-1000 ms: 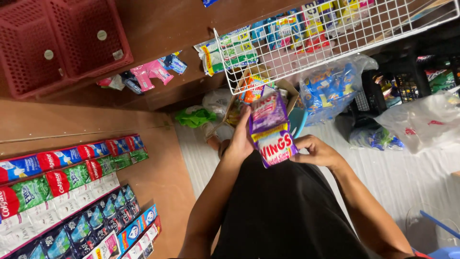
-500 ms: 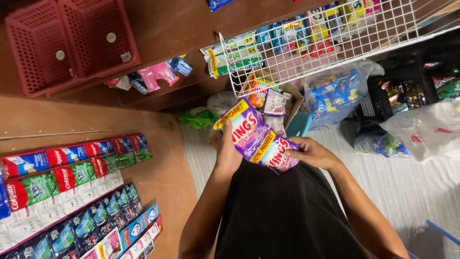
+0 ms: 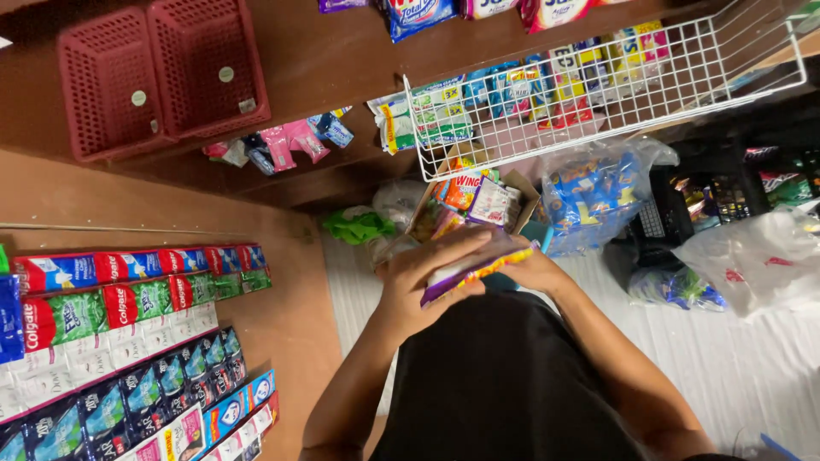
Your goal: The person picks up packets of detergent from a bin and places them onto a shelf in a retail environment.
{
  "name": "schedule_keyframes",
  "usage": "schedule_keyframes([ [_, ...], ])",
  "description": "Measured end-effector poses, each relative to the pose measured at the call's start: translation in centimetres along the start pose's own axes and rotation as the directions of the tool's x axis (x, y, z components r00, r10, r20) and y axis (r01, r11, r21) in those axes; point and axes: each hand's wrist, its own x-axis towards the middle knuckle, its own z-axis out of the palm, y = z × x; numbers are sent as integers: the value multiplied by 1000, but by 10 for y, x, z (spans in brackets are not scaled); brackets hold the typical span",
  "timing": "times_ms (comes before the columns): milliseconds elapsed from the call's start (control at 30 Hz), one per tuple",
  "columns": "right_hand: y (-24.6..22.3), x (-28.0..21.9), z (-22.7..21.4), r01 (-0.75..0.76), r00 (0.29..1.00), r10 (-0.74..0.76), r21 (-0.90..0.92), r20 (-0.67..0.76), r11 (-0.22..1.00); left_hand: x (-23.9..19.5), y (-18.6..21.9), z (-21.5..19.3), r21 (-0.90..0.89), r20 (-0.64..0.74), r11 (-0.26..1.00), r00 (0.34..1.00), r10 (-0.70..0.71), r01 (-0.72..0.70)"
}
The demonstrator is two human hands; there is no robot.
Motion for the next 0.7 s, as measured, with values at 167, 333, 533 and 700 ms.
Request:
schedule_keyframes([
  [167,-77,-3,19,151,979,-165,117,117,981,-6,-13,10,-134,-49,984,991,-127,119],
  [333,-84,-10,30,89,996,-82,235,-41,968,-12,-37,23,-326,-55,915,962,-269,237],
  [533,-105,-11,30,151,988,-143,157,-59,976,-1,-25,20,-275,-231,950,949,-216,149],
  [700,-131,-9,41,132,969,-85,195,-231,972,-31,-76,31,-513,-202,735,769,-606,444],
])
